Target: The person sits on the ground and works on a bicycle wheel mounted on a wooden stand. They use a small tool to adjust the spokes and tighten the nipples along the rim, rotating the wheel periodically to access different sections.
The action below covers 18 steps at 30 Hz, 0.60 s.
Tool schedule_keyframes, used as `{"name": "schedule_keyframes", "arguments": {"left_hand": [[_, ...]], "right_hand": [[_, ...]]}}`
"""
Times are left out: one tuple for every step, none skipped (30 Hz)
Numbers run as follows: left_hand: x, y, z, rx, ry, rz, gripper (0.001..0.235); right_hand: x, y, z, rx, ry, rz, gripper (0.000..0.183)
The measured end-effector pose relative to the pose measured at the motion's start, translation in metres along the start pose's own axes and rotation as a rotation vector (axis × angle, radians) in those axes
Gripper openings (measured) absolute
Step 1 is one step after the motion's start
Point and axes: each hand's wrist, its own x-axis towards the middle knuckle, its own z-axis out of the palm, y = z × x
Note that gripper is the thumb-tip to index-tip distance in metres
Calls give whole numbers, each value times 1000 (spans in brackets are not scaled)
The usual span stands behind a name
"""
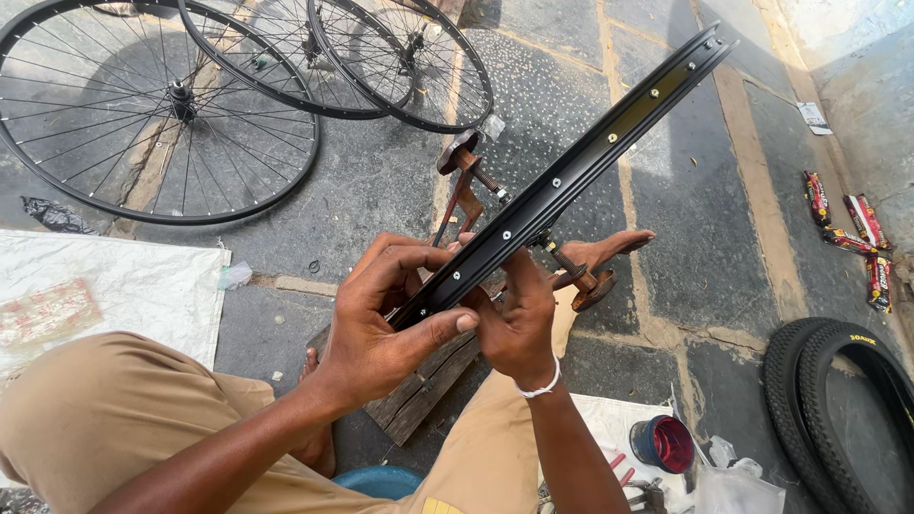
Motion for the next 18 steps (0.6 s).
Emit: {"name": "schedule_keyframes", "arguments": {"left_hand": [[-1, 1, -1, 23, 3, 7, 51], [-1, 1, -1, 44, 2, 15, 52], [-2, 2, -1, 39, 1, 0, 53], [-1, 2, -1, 33, -1, -13, 53], [0, 2, -2, 28, -3, -26, 54], [1, 2, -2, 30, -3, -18, 53], [1, 2, -2, 32, -4, -11, 52], [0, 1, -1, 31, -6, -9, 51], [0, 1, 0, 37, -2, -16, 52], [1, 0, 0, 47, 1, -16, 53], [2, 1, -1, 57, 4, -17, 54], [1, 2, -2, 84, 11, -1, 58], [-1, 3, -3, 110, 19, 14, 61], [-3, 3, -1, 131, 22, 27, 64], [-4, 4, 0, 118, 38, 2, 64], [-3, 5, 1, 109, 56, -16, 65], [-1, 6, 1, 99, 74, -34, 65], [1, 6, 0, 70, 45, -27, 64]], "right_hand": [[0, 0, 0, -65, 17, -10, 34], [1, -1, -2, -69, -15, -21, 34], [1, -2, -5, -74, -47, -32, 34], [3, -4, -9, -79, -77, -45, 35], [3, -5, -11, -59, -76, -31, 37], [5, -6, -11, -39, -80, -20, 40], [5, -6, -10, -19, -84, -9, 43], [4, -5, -8, -73, -55, -23, 38], [3, -3, -4, -127, -27, -36, 34], [4, 1, 2, -179, 5, -56, 31], [5, 6, 12, -165, 114, -106, 35], [4, 10, 25, -147, 218, -155, 40], [3, 13, 34, -128, 322, -203, 46], [1, 16, 37, -214, 344, -264, 45], [-2, 18, 40, -300, 363, -325, 44], [-1, 19, 43, -384, 383, -393, 43], [-3, 18, 49, -296, 431, -342, 45], [-11, 14, 57, -206, 471, -289, 46]]}}
